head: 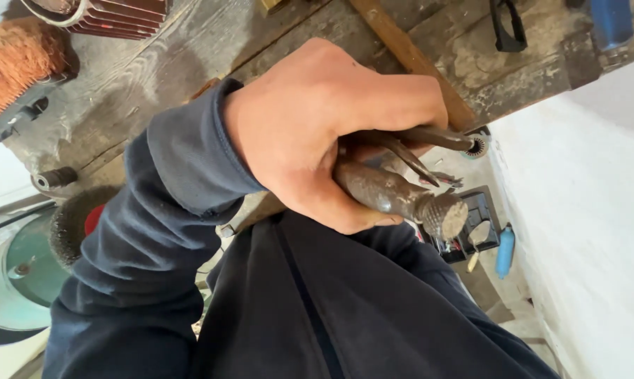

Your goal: The person works at a wooden workbench, first operating a metal hand tool against the bench, then repairing a rusty cast-iron pump housing. They use a hammer to tap the housing, a wrench to loosen fittings, and a screwdriver and pliers to work on bolts and parts of the pump body.

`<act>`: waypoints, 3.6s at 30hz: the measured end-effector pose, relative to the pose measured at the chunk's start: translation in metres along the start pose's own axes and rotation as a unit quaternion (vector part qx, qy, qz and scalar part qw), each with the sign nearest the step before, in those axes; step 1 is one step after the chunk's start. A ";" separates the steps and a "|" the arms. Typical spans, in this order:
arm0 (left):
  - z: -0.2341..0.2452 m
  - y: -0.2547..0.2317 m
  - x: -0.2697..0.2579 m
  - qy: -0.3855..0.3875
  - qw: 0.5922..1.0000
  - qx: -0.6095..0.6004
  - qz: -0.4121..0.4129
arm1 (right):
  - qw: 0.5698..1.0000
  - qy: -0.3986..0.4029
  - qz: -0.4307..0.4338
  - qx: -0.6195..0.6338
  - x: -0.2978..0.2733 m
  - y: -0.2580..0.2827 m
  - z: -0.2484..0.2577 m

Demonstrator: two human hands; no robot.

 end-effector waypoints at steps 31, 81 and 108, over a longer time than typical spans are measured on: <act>-0.010 0.011 -0.008 -0.071 0.997 0.028 -0.015 | 0.984 0.111 -0.138 0.008 0.155 0.012 0.018; 0.002 0.002 -0.009 -0.091 0.990 0.062 -0.093 | 0.991 -0.032 -0.036 -0.125 0.210 0.080 0.006; -0.005 0.013 -0.013 -0.073 0.990 0.056 -0.110 | 0.996 -0.054 -0.028 -0.058 0.142 0.062 -0.007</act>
Point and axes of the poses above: each hand's wrist, its own x-axis towards the middle knuckle, its own z-axis out of the back of the hand, y = z × x, the point moved 6 cm from there along x, towards the middle knuckle, and after that the axes turned 2 degrees about -z, right-handed, at the moved point
